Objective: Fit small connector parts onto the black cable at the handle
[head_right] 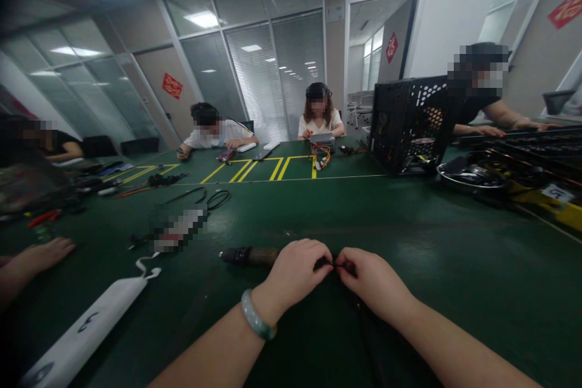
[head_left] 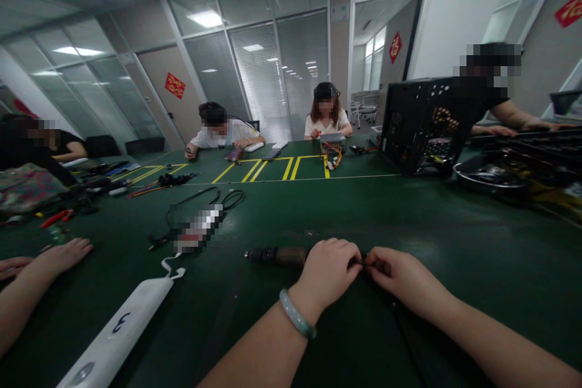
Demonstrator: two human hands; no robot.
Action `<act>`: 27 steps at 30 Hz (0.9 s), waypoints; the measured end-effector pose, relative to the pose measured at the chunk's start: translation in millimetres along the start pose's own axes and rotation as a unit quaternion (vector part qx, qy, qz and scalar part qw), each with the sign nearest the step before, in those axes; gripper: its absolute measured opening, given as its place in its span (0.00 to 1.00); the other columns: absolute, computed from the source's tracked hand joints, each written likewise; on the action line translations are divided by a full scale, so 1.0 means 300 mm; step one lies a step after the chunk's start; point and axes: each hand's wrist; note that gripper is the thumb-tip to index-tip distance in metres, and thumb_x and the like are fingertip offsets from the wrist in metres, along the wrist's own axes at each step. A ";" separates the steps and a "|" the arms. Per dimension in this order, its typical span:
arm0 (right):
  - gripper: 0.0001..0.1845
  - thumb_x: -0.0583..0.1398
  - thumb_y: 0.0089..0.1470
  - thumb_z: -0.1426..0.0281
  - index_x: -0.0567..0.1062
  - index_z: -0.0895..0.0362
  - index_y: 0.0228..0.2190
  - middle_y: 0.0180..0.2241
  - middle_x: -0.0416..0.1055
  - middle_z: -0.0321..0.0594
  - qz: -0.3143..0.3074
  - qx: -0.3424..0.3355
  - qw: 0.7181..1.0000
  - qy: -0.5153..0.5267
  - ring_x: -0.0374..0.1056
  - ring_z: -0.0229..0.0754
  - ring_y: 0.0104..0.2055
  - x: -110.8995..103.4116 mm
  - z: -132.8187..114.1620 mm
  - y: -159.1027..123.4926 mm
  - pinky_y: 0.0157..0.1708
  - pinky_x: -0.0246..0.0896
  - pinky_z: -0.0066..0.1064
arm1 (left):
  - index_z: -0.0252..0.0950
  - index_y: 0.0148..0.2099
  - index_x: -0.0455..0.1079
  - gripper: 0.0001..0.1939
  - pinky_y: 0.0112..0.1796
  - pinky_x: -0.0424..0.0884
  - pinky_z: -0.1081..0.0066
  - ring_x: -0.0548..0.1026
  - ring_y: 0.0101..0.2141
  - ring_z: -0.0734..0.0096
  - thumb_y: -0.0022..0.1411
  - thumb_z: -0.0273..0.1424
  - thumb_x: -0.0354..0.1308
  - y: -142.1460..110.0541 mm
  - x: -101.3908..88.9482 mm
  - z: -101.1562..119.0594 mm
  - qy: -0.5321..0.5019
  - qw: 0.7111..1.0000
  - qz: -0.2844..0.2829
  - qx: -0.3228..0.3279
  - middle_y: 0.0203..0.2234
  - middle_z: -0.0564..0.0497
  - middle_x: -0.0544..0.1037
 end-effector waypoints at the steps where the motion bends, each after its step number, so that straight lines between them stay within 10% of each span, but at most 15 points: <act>1: 0.05 0.56 0.56 0.69 0.73 0.52 0.34 0.29 0.72 0.33 0.001 0.000 1.000 0.000 0.68 0.39 0.31 0.001 0.001 0.001 0.29 0.57 0.27 | 0.40 0.39 0.69 0.04 0.40 0.64 0.65 0.71 0.39 0.66 0.61 0.31 0.60 0.001 -0.001 0.001 0.000 1.000 -0.001 0.001 0.35 0.54 0.74; 27: 0.06 0.56 0.56 0.68 0.73 0.53 0.34 0.30 0.73 0.35 -0.011 0.011 1.000 -0.001 0.68 0.40 0.31 0.007 0.026 0.009 0.29 0.58 0.27 | 0.39 0.42 0.67 0.06 0.41 0.65 0.64 0.71 0.40 0.65 0.61 0.31 0.58 -0.004 -0.010 -0.001 -0.018 1.000 -0.002 -0.020 0.37 0.53 0.74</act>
Point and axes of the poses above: each hand's wrist, its own y-axis towards the middle knuckle, its own x-axis out of the palm, z = x × y
